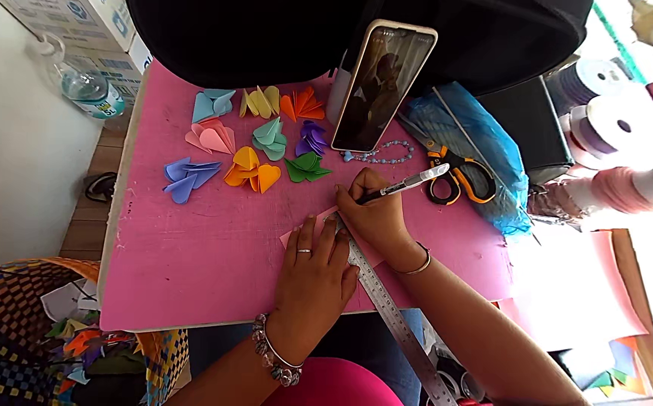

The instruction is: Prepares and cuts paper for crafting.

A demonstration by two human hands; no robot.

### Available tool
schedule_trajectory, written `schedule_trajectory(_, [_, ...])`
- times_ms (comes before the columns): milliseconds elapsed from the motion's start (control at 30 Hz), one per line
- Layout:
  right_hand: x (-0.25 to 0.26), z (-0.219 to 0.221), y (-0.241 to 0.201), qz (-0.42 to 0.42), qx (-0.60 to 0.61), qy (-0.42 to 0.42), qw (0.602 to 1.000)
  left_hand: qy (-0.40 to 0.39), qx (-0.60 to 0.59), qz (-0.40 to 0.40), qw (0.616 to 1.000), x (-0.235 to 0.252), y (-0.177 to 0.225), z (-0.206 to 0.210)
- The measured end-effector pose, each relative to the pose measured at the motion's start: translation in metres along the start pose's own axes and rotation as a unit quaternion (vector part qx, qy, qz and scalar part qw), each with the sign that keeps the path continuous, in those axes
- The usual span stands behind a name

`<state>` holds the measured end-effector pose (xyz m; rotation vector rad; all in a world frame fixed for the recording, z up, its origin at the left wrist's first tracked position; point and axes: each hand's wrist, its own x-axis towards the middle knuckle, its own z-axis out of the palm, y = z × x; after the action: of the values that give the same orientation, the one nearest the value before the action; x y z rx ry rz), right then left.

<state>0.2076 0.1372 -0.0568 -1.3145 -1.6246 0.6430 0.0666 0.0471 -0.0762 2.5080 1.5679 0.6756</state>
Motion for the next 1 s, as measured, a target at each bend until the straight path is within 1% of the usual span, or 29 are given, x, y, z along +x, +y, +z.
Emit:
schedule_trajectory(333, [0.001, 0.002, 0.0, -0.012, -0.021, -0.002, 1.0, -0.002, 0.007, 0.002, 1.0, 0.0, -0.001, 0.001])
schedule_trajectory(400, [0.003, -0.003, 0.001, 0.014, 0.021, -0.002, 1.0, -0.003, 0.003, 0.003, 1.0, 0.0, 0.0, 0.001])
schedule_trajectory(433, [0.004, -0.011, -0.001, 0.045, 0.066, -0.002, 0.997, -0.003, 0.001, 0.005, 1.0, 0.0, -0.001, 0.0])
schedule_trajectory(500, [0.003, -0.035, -0.012, 0.103, 0.141, -0.001, 0.985, -0.005, -0.003, 0.006, 1.0, 0.0, -0.001, -0.001])
schedule_trajectory(533, [-0.003, -0.051, -0.021, 0.115, 0.141, -0.009, 0.983, -0.009, -0.005, 0.004, 1.0, 0.001, -0.001, -0.002])
schedule_trajectory(567, [-0.013, -0.07, -0.03, 0.116, 0.112, -0.034, 0.986, -0.013, -0.007, 0.003, 1.0, 0.001, -0.001, -0.003])
schedule_trajectory(633, [-0.047, -0.108, -0.046, 0.11, -0.01, -0.12, 0.987, -0.014, -0.006, 0.001, 1.0, 0.001, -0.001, -0.003])
schedule_trajectory(700, [-0.094, -0.135, -0.052, 0.119, -0.156, -0.191, 0.962, -0.008, -0.007, 0.004, 1.0, 0.001, -0.001, -0.002])
schedule_trajectory(767, [-0.136, -0.146, -0.054, 0.147, -0.244, -0.245, 0.927, -0.005, -0.005, 0.007, 1.0, 0.002, -0.001, -0.001])
schedule_trajectory(833, [-0.165, -0.148, -0.058, 0.224, -0.231, -0.291, 0.901, -0.009, -0.004, 0.007, 1.0, 0.001, -0.001, -0.001])
schedule_trajectory(867, [-0.176, -0.146, -0.058, 0.258, -0.2, -0.295, 0.898, -0.008, -0.001, 0.007, 1.0, 0.001, -0.001, -0.001])
schedule_trajectory(900, [-0.187, -0.144, -0.058, 0.276, -0.162, -0.288, 0.903, -0.009, 0.002, 0.006, 1.0, 0.0, -0.001, 0.0])
schedule_trajectory(933, [-0.196, -0.142, -0.057, 0.277, -0.124, -0.277, 0.912, -0.008, 0.005, 0.006, 1.0, 0.0, -0.002, 0.0])
schedule_trajectory(1000, [-0.209, -0.136, -0.052, 0.257, -0.068, -0.245, 0.932, -0.006, 0.008, 0.006, 1.0, -0.001, -0.002, 0.0])
